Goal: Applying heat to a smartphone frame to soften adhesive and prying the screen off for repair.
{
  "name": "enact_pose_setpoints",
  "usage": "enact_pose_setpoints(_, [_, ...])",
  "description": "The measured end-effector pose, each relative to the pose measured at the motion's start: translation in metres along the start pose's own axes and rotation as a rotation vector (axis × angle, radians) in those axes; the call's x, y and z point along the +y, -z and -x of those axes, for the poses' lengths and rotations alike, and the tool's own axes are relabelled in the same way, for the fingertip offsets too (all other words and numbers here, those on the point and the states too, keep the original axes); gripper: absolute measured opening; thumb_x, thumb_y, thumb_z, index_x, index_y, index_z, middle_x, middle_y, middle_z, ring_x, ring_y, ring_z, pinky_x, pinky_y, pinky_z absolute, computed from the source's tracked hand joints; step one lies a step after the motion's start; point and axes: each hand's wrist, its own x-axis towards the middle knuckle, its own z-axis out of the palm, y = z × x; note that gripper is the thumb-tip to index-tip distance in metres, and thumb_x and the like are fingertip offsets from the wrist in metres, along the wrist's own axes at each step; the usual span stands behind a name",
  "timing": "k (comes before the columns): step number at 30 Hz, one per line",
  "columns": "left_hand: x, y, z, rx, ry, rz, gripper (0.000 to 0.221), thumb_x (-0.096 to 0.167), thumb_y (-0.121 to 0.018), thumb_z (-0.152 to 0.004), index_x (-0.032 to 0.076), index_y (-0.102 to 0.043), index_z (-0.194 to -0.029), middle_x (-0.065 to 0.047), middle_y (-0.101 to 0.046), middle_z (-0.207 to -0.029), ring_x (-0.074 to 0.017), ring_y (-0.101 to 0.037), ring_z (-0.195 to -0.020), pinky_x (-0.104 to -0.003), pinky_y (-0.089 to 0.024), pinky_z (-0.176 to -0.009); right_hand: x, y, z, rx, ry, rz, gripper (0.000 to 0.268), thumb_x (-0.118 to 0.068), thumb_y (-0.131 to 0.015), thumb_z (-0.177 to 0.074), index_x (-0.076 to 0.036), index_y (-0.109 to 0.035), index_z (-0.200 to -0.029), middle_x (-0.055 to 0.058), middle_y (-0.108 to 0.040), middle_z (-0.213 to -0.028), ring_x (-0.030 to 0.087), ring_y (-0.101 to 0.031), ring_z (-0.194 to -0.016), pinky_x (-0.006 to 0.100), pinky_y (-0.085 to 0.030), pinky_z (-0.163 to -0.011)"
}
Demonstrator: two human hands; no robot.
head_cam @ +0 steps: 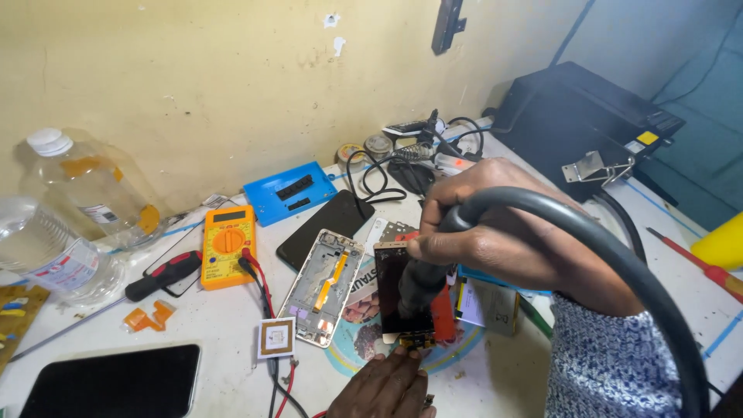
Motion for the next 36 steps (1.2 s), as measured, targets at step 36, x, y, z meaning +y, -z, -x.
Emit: enact_pose_setpoints(36, [-0.045,-0.089,0.052,0.036,-0.067,-0.072,0.04,0.055,-0.069,-0.094,0.021,-0.072,-0.116,0.0,-0.075,-0.117,-0.0216,-0.072,-0.106,-0.038,-0.06,-0.079,0.025,0.004,0.0,0.187,0.089,-0.179,0.046,-0.056,-0.075,-0.082,-0.017,-0.075,-0.059,0.003,-0.067,-0.049,0.015,-0.062,-0.05,0.035,-0.044,-0.054])
